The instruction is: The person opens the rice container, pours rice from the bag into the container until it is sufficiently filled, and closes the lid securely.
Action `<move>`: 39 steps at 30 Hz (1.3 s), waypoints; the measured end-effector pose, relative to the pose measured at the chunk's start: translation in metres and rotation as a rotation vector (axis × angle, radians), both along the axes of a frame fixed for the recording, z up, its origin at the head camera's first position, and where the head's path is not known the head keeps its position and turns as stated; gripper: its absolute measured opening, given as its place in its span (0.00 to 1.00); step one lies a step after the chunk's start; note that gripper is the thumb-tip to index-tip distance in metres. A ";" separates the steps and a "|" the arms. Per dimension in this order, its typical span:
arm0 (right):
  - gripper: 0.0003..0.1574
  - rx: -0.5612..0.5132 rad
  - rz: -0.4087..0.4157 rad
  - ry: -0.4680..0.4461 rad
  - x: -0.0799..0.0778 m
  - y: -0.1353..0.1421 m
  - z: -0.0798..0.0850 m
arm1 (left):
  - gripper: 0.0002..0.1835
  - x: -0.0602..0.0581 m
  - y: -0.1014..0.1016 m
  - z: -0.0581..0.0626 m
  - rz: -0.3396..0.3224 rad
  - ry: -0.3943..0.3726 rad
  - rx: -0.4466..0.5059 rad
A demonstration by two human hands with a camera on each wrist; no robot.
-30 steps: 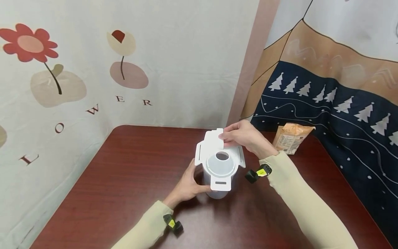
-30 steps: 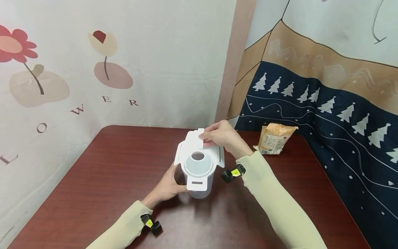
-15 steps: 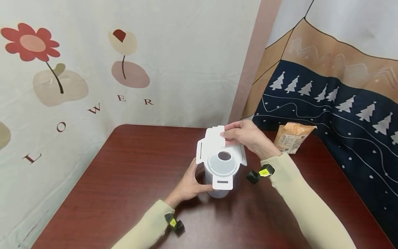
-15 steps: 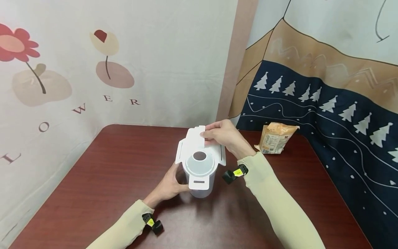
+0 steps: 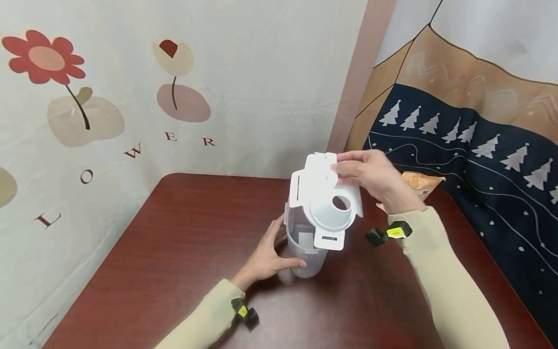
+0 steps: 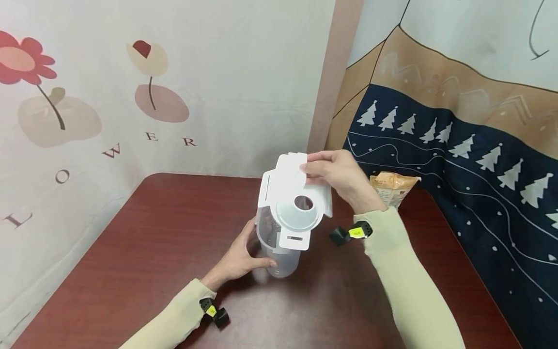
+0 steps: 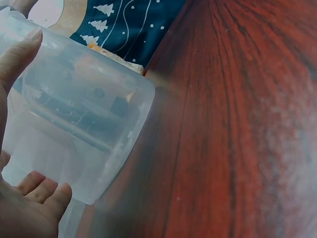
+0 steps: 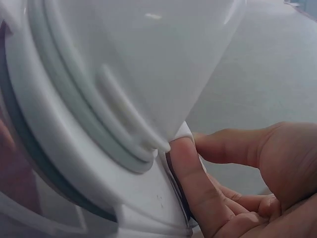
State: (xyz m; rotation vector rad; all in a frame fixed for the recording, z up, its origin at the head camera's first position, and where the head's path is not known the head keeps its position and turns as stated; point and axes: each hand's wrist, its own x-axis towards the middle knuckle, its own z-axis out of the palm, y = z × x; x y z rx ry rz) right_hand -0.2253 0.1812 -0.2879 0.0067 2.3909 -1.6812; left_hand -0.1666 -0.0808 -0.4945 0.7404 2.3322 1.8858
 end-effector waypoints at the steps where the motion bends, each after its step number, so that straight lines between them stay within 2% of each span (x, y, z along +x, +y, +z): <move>1: 0.34 0.001 -0.011 0.006 0.001 0.005 0.003 | 0.66 0.000 0.000 0.000 -0.004 0.001 0.008; 6: 0.38 0.060 -0.054 0.034 0.005 0.036 0.016 | 0.65 0.000 0.000 -0.001 -0.012 0.015 0.036; 12: 0.50 0.204 -0.098 0.034 0.008 0.075 0.014 | 0.65 0.000 -0.001 -0.001 -0.006 0.012 0.023; 16: 0.51 0.245 -0.116 0.033 0.009 0.093 0.004 | 0.65 0.001 -0.002 0.000 -0.002 0.011 0.021; 24: 0.41 0.267 -0.093 0.037 0.009 0.113 -0.023 | 0.65 0.002 -0.001 0.000 -0.004 0.012 0.015; 31: 0.39 0.244 -0.052 0.001 0.009 0.115 -0.040 | 0.65 0.002 -0.003 0.005 -0.009 0.008 0.019; 39: 0.42 0.197 -0.008 -0.056 0.012 0.114 -0.059 | 0.65 0.000 -0.007 0.009 -0.019 -0.003 0.018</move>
